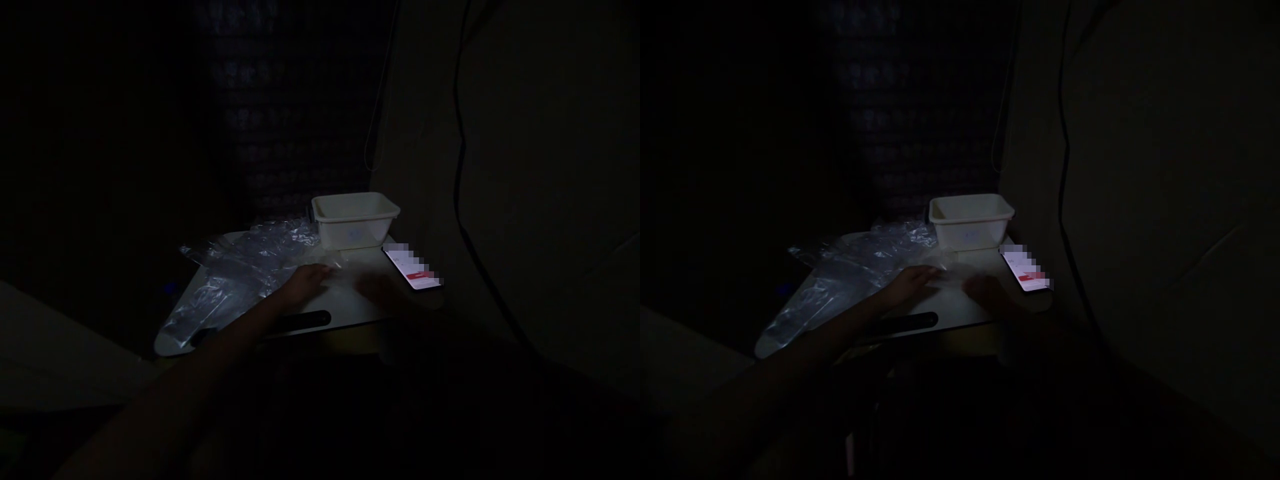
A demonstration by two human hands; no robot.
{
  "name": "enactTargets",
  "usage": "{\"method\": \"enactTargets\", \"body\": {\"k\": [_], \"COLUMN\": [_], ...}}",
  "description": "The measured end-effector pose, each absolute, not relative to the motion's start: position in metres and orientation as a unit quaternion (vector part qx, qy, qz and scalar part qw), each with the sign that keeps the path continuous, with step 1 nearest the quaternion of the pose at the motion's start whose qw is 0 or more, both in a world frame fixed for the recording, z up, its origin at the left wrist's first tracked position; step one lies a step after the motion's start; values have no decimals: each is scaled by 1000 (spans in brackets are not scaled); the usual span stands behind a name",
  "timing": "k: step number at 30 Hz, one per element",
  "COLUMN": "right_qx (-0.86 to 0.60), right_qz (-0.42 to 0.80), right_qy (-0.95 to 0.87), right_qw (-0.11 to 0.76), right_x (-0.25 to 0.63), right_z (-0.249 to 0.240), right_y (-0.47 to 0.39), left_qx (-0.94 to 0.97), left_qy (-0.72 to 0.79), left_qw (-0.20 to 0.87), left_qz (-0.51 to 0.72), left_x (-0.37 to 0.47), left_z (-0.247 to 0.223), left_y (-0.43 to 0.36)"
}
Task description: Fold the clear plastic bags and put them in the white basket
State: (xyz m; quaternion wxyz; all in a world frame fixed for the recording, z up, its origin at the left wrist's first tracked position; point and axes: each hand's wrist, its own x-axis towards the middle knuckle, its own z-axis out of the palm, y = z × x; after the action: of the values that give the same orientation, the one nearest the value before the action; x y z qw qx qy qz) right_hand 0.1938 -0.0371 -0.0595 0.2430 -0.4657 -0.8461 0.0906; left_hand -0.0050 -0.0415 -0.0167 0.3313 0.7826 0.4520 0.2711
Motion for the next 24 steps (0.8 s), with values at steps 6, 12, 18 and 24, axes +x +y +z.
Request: {"method": "enactTargets", "body": {"k": [6, 12, 18, 24], "right_qx": [-503, -477, -522, -545], "right_qz": [265, 339, 308, 261], "right_qy": [-763, -740, -732, -742], "right_qw": [307, 331, 312, 290], "right_x": [190, 197, 206, 201], "right_z": [-26, -30, -35, -32], "right_y": [-28, -24, -27, -26], "left_qx": [716, 682, 671, 629], "left_qy": [538, 596, 608, 594], "left_qw": [343, 334, 337, 422], "left_qz": [283, 262, 258, 271], "left_x": [-12, -25, -24, -18], "left_z": [-23, -43, -47, -44], "left_y": [-26, -19, -16, -22]}}
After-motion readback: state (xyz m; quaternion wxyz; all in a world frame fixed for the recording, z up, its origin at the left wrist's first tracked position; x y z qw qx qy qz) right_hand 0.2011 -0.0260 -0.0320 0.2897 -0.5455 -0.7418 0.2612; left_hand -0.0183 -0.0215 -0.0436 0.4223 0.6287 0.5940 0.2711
